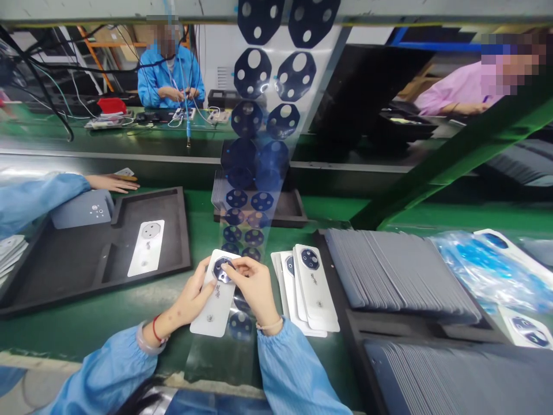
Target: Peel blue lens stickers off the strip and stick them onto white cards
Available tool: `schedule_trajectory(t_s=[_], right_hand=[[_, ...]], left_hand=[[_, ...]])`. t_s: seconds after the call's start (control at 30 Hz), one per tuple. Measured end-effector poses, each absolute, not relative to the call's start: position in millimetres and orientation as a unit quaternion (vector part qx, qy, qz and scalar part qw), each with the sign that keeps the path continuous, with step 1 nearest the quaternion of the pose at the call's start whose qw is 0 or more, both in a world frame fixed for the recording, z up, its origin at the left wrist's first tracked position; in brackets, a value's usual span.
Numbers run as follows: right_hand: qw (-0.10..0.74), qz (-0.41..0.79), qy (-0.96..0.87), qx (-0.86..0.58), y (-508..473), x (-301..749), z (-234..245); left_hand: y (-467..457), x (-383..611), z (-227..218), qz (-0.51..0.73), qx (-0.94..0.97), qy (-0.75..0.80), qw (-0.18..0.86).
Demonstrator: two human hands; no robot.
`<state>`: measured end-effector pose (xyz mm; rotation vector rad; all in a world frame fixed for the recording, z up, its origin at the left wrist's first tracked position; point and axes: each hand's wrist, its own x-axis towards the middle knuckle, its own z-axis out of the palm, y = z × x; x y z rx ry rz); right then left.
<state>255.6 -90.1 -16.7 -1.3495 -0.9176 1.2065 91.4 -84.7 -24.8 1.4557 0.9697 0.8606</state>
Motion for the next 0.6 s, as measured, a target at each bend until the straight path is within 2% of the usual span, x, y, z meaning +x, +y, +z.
schedule_trajectory(t_s=[0.6], right_hand=[[0.544,0.520,-0.333,-0.568,-88.1,251.3,-15.3]], left_hand=[[-86.6,92.1,-25.1,0.312,0.687,0.429,0.496]])
